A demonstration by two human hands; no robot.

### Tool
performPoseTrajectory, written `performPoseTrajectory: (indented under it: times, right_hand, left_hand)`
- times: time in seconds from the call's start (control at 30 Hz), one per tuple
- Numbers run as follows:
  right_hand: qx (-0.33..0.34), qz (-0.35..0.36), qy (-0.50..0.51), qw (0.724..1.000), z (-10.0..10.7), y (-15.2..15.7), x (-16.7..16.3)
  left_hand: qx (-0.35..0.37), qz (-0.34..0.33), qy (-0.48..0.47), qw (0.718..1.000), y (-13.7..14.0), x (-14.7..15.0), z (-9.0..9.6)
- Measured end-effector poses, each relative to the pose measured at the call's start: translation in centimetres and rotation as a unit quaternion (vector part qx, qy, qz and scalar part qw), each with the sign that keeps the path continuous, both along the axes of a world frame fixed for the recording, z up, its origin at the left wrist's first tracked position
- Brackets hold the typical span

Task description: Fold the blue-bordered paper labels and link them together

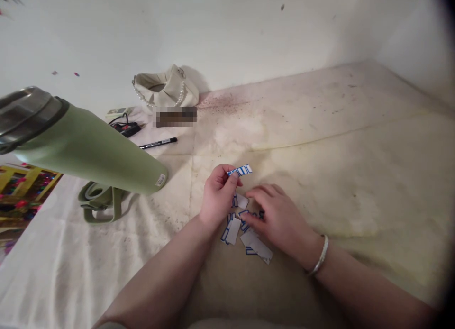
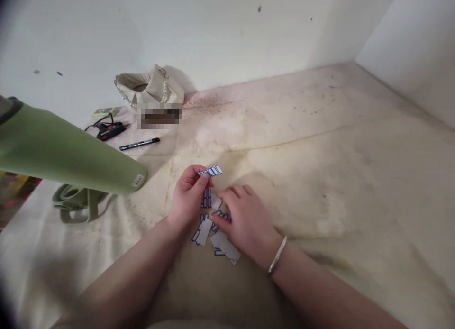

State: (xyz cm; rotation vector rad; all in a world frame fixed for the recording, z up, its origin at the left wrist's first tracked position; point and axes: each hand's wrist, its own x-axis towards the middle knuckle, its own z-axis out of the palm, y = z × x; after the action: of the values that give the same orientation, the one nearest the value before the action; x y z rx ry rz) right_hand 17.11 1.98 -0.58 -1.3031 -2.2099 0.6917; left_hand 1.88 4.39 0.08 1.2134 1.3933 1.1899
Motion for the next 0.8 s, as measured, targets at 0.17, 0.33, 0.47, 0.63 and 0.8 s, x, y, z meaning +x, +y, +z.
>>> performPoseTrajectory:
  times: [0.17, 0.33, 0.47, 0.63, 0.8]
  right_hand:
    - [0.014, 0.037, -0.052, 0.998, 0.23, -0.61, -0.28]
    - [0.004, 0.024, -0.033, 0.999, -0.04, -0.2, -0.33]
    - [-0.002, 0.022, -0.026, 0.999, 0.09, -0.12, -0.29]
    - [0.007, 0.047, -0.06, 0.997, 0.34, -0.47, -0.2]
    - [0.001, 0.041, -0.063, 0.997, 0.26, -0.47, -0.31]
  left_hand:
    - [0.009, -0.018, -0.009, 1.0, -0.02, 0.06, -0.18]
    - [0.005, -0.023, 0.014, 1.0, -0.08, 0.02, -0.21]
    - [0.002, -0.028, 0.033, 0.999, -0.07, -0.01, -0.18]
    - [0.002, -0.029, 0.025, 0.999, -0.08, 0.04, -0.16]
    - [0.004, -0.032, 0.029, 0.999, -0.1, 0.02, -0.24]
